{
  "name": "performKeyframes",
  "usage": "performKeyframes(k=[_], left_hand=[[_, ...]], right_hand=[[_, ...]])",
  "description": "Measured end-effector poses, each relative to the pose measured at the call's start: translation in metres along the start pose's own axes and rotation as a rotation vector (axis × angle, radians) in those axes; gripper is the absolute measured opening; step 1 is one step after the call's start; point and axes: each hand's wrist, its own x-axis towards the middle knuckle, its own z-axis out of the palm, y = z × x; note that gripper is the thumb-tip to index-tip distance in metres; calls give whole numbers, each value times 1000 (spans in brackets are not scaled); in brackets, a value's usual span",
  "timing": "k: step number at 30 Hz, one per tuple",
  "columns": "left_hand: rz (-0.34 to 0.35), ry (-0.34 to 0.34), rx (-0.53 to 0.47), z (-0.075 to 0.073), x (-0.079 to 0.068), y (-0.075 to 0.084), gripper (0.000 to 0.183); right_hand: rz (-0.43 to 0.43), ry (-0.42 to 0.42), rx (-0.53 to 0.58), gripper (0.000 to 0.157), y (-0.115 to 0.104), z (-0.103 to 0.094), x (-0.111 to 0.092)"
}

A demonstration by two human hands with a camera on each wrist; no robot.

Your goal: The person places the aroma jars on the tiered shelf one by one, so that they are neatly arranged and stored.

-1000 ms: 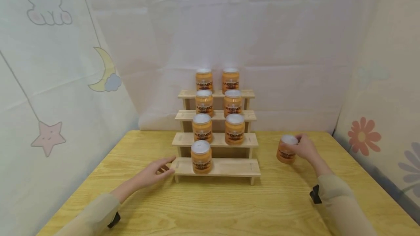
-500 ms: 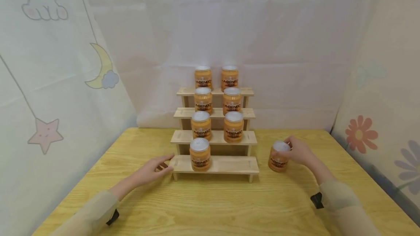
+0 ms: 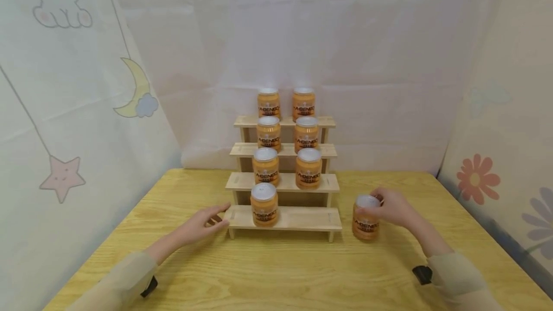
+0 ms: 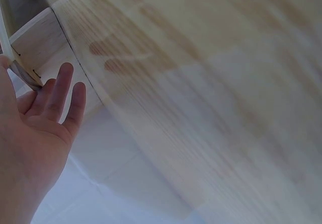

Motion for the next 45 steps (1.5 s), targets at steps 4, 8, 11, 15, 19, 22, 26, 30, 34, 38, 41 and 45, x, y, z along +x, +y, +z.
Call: performKeyframes(k=[4, 8, 11, 15, 19, 22, 26, 30, 34, 38, 41, 45], left_hand=[[3, 3, -5, 0, 0, 1, 65], [4, 6, -7, 0, -1, 1, 65], [6, 5, -5, -1, -1, 1, 65], [8, 0, 3, -1, -1, 1, 65], [11, -1, 2, -1, -1, 1, 66], [12, -1, 3, -2, -1, 2, 66], [13, -1, 2, -2, -2, 3, 66], [12, -5, -7, -3, -3, 4, 67], [4, -4, -7, -1, -2, 5, 67], [4, 2, -7, 0, -2, 4, 66], [7, 4, -13, -1, -1, 4, 66], [5, 3, -14, -1, -1, 4, 66]], right_hand=[[9, 7, 35, 67, -14, -8, -5], [19, 29, 52, 72, -32, -15, -7], [18, 59, 33, 71, -45, -15, -8], [-12, 109, -1, 67, -60, -9, -5], [-42, 132, 10, 64, -72, 3, 3], [-56, 138, 40, 64, -77, 14, 8], [-70, 139, 80, 66, -85, 28, 14], [-62, 131, 141, 66, -92, 38, 19], [-81, 140, 219, 61, -96, 47, 23], [-124, 172, 259, 55, -100, 53, 25], [-125, 184, 262, 55, -103, 57, 27], [-110, 183, 275, 58, -109, 59, 26]])
